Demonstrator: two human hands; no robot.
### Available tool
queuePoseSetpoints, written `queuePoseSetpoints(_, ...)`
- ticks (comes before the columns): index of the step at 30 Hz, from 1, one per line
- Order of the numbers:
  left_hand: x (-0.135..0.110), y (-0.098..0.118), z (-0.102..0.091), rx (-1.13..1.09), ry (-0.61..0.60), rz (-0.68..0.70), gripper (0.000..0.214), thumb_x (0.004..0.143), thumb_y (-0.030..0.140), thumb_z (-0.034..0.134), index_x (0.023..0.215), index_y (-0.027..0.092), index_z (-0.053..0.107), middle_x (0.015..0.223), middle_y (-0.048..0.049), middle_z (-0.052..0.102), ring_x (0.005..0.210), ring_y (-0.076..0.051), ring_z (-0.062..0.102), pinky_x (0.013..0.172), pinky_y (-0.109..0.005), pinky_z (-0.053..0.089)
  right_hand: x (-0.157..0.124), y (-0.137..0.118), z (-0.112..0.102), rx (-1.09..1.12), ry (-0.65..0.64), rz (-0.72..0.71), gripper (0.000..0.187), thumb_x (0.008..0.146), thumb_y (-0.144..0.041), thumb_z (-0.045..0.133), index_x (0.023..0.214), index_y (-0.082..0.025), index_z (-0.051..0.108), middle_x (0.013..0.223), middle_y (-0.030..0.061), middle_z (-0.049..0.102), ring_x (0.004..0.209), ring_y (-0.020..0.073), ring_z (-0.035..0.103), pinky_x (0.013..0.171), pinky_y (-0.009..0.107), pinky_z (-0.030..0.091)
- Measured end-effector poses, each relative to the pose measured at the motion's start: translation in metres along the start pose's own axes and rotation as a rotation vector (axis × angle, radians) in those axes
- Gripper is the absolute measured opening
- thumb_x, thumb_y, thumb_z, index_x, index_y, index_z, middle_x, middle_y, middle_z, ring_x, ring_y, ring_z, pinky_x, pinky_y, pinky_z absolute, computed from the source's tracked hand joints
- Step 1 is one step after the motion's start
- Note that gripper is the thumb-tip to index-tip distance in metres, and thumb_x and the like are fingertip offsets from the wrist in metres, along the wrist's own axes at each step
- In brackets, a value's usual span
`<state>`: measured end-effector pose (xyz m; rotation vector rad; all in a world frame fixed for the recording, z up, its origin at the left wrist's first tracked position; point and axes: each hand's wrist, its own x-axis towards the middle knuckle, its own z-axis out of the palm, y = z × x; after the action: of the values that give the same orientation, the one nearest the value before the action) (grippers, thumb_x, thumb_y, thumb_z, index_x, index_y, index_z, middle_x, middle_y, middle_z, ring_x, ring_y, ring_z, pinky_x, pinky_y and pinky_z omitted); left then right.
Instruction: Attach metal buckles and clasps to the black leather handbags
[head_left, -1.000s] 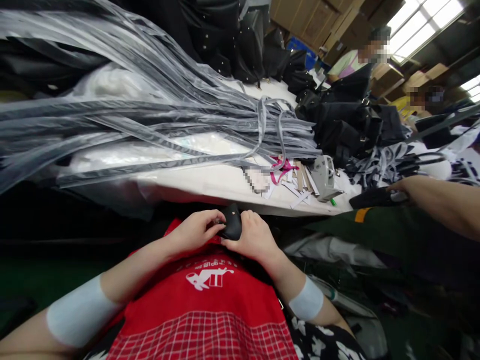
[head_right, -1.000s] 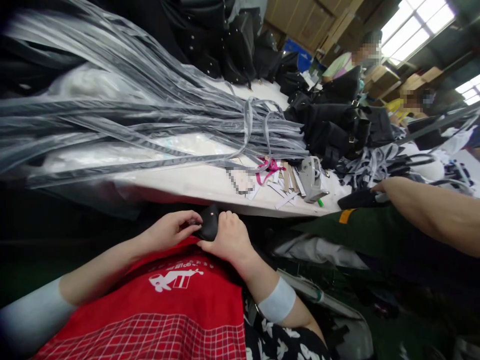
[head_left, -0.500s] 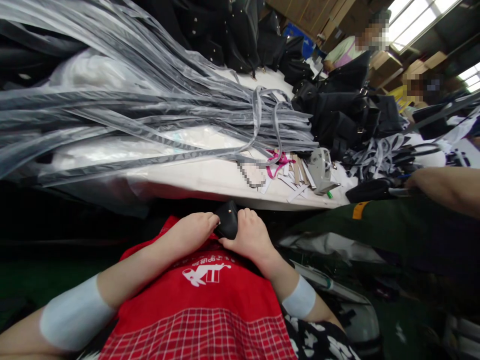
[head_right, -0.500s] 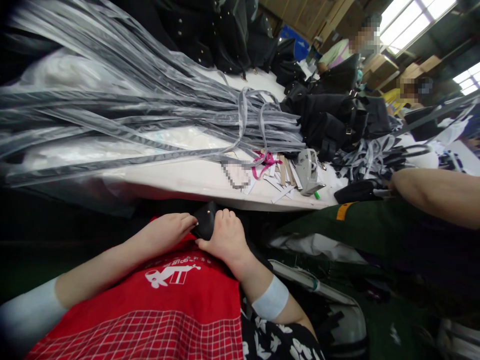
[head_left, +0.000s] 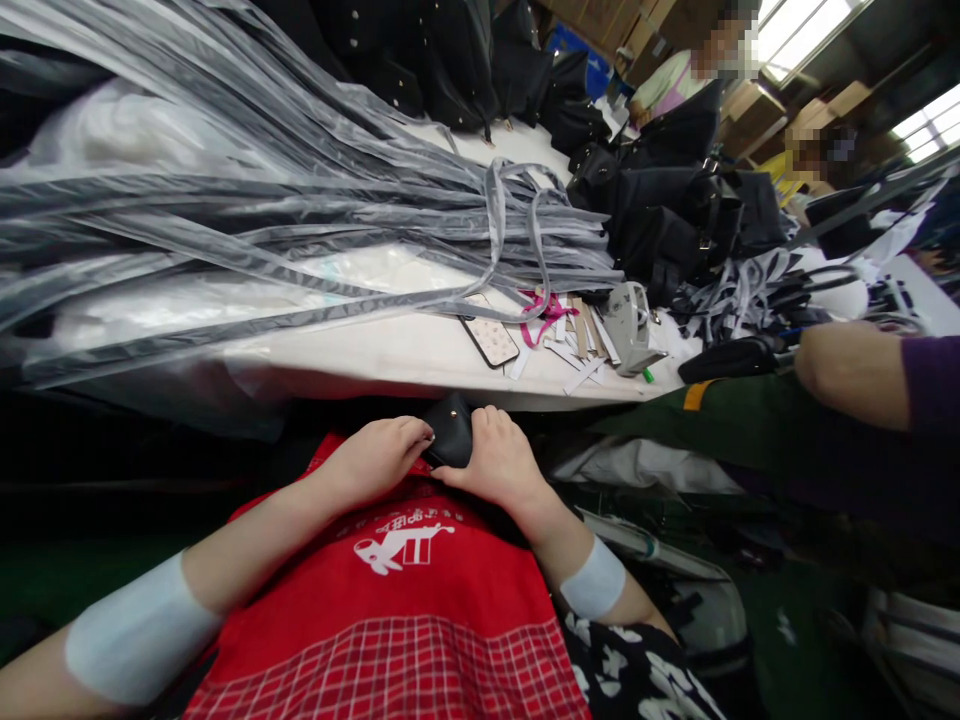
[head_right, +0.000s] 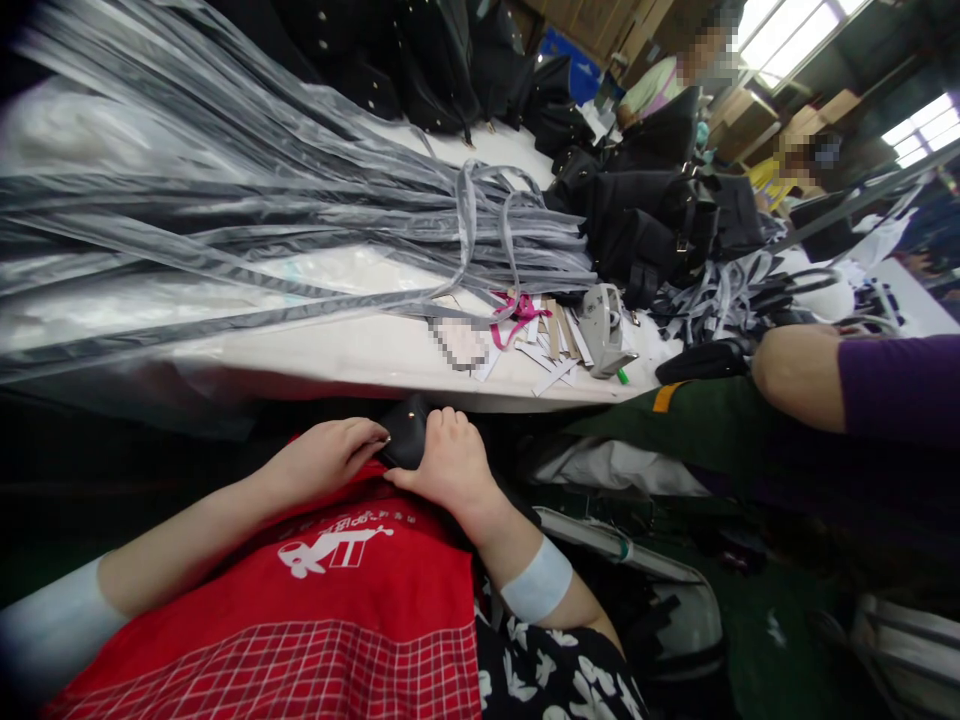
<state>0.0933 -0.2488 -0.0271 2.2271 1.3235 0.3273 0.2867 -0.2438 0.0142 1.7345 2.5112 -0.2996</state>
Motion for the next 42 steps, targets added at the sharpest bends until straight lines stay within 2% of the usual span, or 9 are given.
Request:
queuePoseSetpoints(4,0.002,0.006,0.0,0.149,-0.072,0.034,0.021,0.09,0.014,0.043,0.089,0.013,0.063,0.083,-0.0115,0.067,0.076,-0.024,0.066,0.07,-0.034,0.051,0.003,0.002,0.004,0.003,-0.01,-0.008,0.068,0.061,-0.069,0.07,0.101,-0.016,0.052,0.099,0.0116,0.057,0.094,0.0288,0.054,0.083,0.042,0.048)
queuePoseSetpoints(11,0.005,0.011,0.004,0.118,-0.012,-0.039,0.016,0.088,0.013,0.045,0.083,0.014,0.061,0.082,-0.0117,0.067,0.075,-0.025,0.065,0.07,-0.034,0.05,0.004,0.003,0.0,0.031,-0.019,-0.016,0.071,0.061,-0.07,0.07,0.102,-0.013,0.055,0.099,0.0124,0.057,0.095,0.029,0.055,0.084,0.043,0.047)
queuePoseSetpoints(16,0.007,-0.007,0.001,-0.231,0.195,-0.272,0.013,0.084,0.026,0.049,0.084,0.017,0.059,0.079,-0.0063,0.068,0.071,-0.021,0.064,0.067,-0.031,0.05,-0.009,0.036,-0.02,0.276,-0.102,-0.124,0.081,0.065,-0.068,0.07,0.125,-0.017,0.053,0.119,0.0117,0.058,0.114,0.0273,0.053,0.1,0.042,0.042)
queuePoseSetpoints(21,0.007,-0.012,-0.013,-0.863,0.255,-0.436,0.025,0.079,0.041,0.053,0.084,0.017,0.052,0.07,-0.0027,0.065,0.054,-0.014,0.059,0.051,-0.026,0.05,-0.036,0.09,-0.023,0.507,-0.273,-0.045,0.074,0.076,-0.054,0.068,0.14,-0.023,0.046,0.135,0.0099,0.055,0.123,0.0255,0.052,0.107,0.043,0.039)
queuePoseSetpoints(25,0.014,0.008,-0.021,-0.984,0.16,-0.371,0.021,0.07,0.033,0.059,0.083,0.017,0.055,0.076,-0.0033,0.066,0.057,-0.012,0.057,0.053,-0.025,0.05,-0.051,0.111,-0.013,0.638,-0.278,0.04,0.05,0.091,-0.045,0.052,0.137,-0.024,0.05,0.141,0.0057,0.052,0.13,0.0209,0.049,0.112,0.042,0.034)
queuePoseSetpoints(29,0.027,0.035,-0.023,-0.811,0.014,-0.179,0.009,0.068,0.025,0.048,0.071,0.019,0.054,0.06,0.0022,0.054,0.049,-0.01,0.045,0.046,-0.022,0.038,-0.058,0.121,-0.008,0.776,-0.261,0.104,0.042,0.098,-0.04,0.037,0.133,-0.024,0.054,0.139,0.0021,0.055,0.129,0.0163,0.049,0.113,0.038,0.033)
queuePoseSetpoints(32,0.036,0.049,-0.025,-0.638,-0.008,-0.031,0.01,0.067,0.024,0.043,0.066,0.02,0.052,0.058,0.0019,0.051,0.054,-0.013,0.046,0.051,-0.024,0.038,-0.067,0.132,-0.007,0.882,-0.237,0.132,0.045,0.099,-0.043,0.033,0.128,-0.022,0.059,0.133,0.0024,0.06,0.124,0.0159,0.054,0.11,0.036,0.036)
queuePoseSetpoints(38,0.045,0.064,-0.033,-0.551,-0.074,0.056,0.011,0.067,0.026,0.037,0.058,0.022,0.042,0.054,0.0011,0.044,0.055,-0.015,0.043,0.052,-0.027,0.034,-0.095,0.157,0.006,1.086,-0.227,0.183,0.046,0.091,-0.051,0.049,0.122,-0.021,0.064,0.13,0.0036,0.063,0.123,0.0198,0.055,0.111,0.04,0.035)
queuePoseSetpoints(42,0.047,0.072,-0.029,-0.479,-0.119,0.138,0.023,0.078,0.029,0.037,0.056,0.021,0.038,0.053,0.0018,0.041,0.053,-0.014,0.041,0.053,-0.027,0.034,-0.11,0.152,0.028,1.415,-0.167,0.309,0.053,0.084,-0.052,0.057,0.127,-0.02,0.06,0.133,0.0062,0.061,0.124,0.0236,0.055,0.108,0.042,0.038)
